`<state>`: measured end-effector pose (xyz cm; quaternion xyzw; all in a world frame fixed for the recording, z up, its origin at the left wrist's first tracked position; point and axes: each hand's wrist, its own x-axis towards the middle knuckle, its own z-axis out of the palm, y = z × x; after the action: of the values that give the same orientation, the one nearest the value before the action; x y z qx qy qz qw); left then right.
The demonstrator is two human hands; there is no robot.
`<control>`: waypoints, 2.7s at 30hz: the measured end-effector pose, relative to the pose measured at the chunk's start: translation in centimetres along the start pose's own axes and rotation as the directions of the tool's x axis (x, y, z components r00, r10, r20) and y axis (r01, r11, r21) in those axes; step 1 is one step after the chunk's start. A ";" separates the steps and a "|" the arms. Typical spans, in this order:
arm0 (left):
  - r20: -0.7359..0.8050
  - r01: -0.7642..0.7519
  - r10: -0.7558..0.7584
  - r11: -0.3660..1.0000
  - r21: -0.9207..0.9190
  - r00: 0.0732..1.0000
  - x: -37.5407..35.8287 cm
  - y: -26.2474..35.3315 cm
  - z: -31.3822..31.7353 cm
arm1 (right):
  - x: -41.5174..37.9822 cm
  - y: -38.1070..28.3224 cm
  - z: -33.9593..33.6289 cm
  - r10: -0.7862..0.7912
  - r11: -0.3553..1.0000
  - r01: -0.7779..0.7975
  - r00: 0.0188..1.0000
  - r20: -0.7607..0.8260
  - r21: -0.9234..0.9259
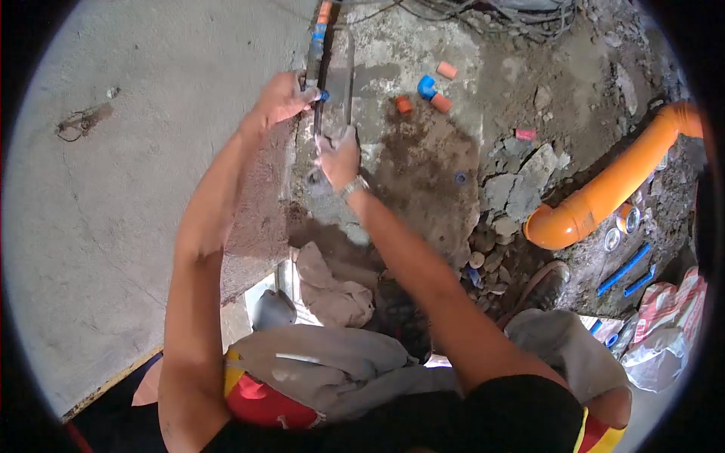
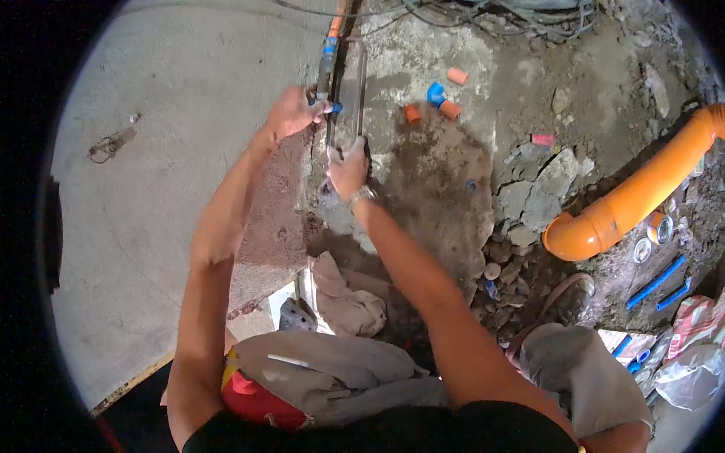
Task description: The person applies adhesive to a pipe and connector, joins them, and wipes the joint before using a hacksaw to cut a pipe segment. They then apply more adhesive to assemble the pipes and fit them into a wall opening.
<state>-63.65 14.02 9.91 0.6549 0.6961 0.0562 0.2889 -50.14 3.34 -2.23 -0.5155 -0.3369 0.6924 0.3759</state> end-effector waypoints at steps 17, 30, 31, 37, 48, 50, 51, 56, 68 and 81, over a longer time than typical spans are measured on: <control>-0.061 -0.040 0.028 0.977 -0.208 0.998 -0.1 -0.7 0.2 | -7.9 5.2 -1.5 -0.052 0.979 0.038 0.997 0.060 0.202; -0.037 -0.034 0.030 0.992 -0.125 0.999 0.5 -1.8 0.9 | -9.0 3.8 -1.2 0.040 0.961 -0.050 0.998 0.043 0.273; -0.030 -0.034 0.030 0.992 -0.118 0.999 0.7 -1.9 0.5 | -10.7 5.7 -1.8 -0.009 0.972 -0.006 0.998 0.059 0.236; -0.006 -0.012 0.011 0.986 -0.168 1.000 -0.1 -0.4 0.3 | -0.9 -1.1 0.8 -0.025 0.999 0.024 0.999 -0.024 -0.023; -0.003 0.002 -0.002 0.986 -0.169 1.000 0.5 -1.9 0.7 | -2.0 2.1 2.1 -0.148 0.989 0.150 0.983 -0.111 0.015; -0.014 0.014 -0.015 0.992 -0.126 1.000 0.2 -0.6 0.4 | -1.4 -0.4 1.6 -0.271 0.960 0.251 0.947 -0.172 -0.125; -0.026 -0.004 0.001 0.991 -0.132 1.000 0.5 -0.3 0.5 | -1.8 0.0 0.9 -0.191 0.982 0.191 0.975 -0.111 -0.011; -0.048 0.036 -0.041 0.994 -0.104 0.998 -0.2 0.3 0.3 | -12.4 3.2 -2.4 0.004 0.991 -0.017 0.995 0.100 0.131; 0.189 0.217 -0.232 0.971 0.097 0.954 0.7 3.4 -1.1 | -1.6 0.2 0.5 0.017 0.982 -0.020 1.000 0.017 0.190; 0.080 0.127 -0.136 0.986 0.112 0.987 1.9 -0.7 -0.2 | -2.6 -0.1 0.7 -0.013 1.000 0.014 1.000 -0.024 0.027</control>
<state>-64.29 15.76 9.17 0.6238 0.7265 -0.0288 0.2867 -50.34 1.07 -0.79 -0.5163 -0.3262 0.6882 0.3917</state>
